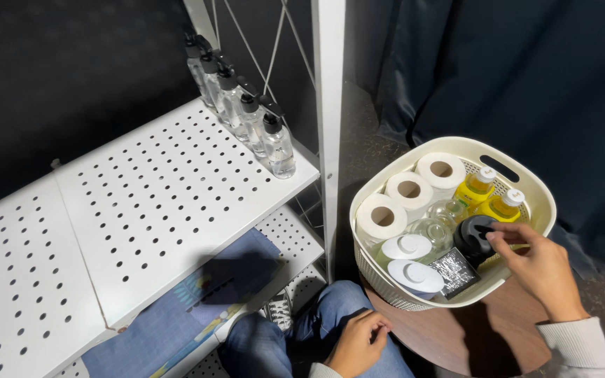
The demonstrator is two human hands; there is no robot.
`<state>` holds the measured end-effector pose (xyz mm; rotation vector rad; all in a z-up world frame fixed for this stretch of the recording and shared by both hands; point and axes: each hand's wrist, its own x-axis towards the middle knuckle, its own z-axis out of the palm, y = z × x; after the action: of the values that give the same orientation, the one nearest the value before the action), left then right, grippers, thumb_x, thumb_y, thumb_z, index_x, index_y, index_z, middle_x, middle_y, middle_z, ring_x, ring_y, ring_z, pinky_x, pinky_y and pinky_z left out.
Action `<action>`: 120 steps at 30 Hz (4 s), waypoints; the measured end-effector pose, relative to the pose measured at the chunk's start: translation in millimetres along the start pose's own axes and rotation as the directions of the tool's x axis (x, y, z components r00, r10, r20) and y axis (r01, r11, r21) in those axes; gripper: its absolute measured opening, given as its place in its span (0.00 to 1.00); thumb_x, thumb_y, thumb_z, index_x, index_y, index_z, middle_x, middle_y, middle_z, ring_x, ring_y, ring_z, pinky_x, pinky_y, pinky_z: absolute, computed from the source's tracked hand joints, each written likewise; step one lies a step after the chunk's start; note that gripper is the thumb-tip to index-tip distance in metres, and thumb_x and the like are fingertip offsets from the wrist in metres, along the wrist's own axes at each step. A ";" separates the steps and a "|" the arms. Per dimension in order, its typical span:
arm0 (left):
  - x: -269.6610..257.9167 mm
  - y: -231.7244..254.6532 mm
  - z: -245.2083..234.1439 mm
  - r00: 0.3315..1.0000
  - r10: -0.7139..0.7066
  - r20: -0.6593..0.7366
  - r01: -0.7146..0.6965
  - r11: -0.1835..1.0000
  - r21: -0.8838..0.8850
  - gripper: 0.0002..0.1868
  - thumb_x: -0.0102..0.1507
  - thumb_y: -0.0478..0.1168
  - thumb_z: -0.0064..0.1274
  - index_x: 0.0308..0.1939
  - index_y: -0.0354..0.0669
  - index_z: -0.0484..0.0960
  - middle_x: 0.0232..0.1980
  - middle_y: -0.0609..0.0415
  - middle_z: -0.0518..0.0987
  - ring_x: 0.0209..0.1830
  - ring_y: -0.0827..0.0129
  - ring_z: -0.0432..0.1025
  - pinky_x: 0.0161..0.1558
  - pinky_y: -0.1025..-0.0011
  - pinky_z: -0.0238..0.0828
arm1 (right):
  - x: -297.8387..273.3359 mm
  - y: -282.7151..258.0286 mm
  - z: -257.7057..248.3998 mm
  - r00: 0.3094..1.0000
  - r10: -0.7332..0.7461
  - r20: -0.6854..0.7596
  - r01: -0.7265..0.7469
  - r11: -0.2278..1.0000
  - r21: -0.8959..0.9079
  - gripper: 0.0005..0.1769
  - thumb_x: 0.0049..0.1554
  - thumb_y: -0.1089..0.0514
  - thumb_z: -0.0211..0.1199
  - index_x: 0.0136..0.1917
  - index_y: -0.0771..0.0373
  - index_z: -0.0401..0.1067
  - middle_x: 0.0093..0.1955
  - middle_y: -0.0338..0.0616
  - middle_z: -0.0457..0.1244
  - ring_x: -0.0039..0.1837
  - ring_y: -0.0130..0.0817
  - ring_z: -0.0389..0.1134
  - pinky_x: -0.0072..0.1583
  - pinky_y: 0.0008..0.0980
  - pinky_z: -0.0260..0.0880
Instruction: The person organizes items on a white perforated shelf by taking rolls of paper towels, bottles of liquid, and a box from a basket and placing them on the shelf. The person arranges the items neatly in rows.
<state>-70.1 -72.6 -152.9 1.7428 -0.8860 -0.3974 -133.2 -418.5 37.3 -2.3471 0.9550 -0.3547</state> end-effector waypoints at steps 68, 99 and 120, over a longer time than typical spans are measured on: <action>-7.8 -19.5 24.0 0.980 0.201 -0.001 -0.200 0.977 0.075 0.09 0.72 0.29 0.53 0.50 0.46 0.86 0.48 0.52 0.80 0.51 0.53 0.76 0.59 0.55 0.76 | 57.2 18.1 64.5 0.769 0.113 0.629 0.259 0.844 -0.469 0.31 0.62 0.38 0.80 0.75 0.43 0.78 0.68 0.35 0.80 0.66 0.34 0.84 0.70 0.36 0.83; -9.0 -22.7 26.7 0.976 0.218 -0.006 -0.217 0.972 0.085 0.09 0.72 0.30 0.52 0.50 0.45 0.87 0.47 0.51 0.79 0.52 0.51 0.77 0.58 0.53 0.76 | 68.3 -19.3 19.0 0.950 0.152 0.272 -0.016 0.896 -0.443 0.55 0.55 0.22 0.77 0.84 0.55 0.72 0.86 0.56 0.64 0.78 0.59 0.75 0.75 0.62 0.80; -11.8 -29.2 32.5 0.979 0.206 -0.010 -0.204 0.975 0.084 0.11 0.72 0.29 0.52 0.51 0.45 0.87 0.48 0.52 0.77 0.52 0.53 0.76 0.60 0.54 0.76 | 101.8 -19.5 61.4 0.628 -0.690 0.361 0.774 0.504 -0.383 0.44 0.57 0.54 0.74 0.85 0.33 0.69 0.88 0.48 0.58 0.76 0.63 0.67 0.73 0.69 0.71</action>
<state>-88.5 -82.0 -193.2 1.7065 -1.0702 -0.2106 -23.3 -453.7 2.8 -3.1470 -0.1652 -0.2272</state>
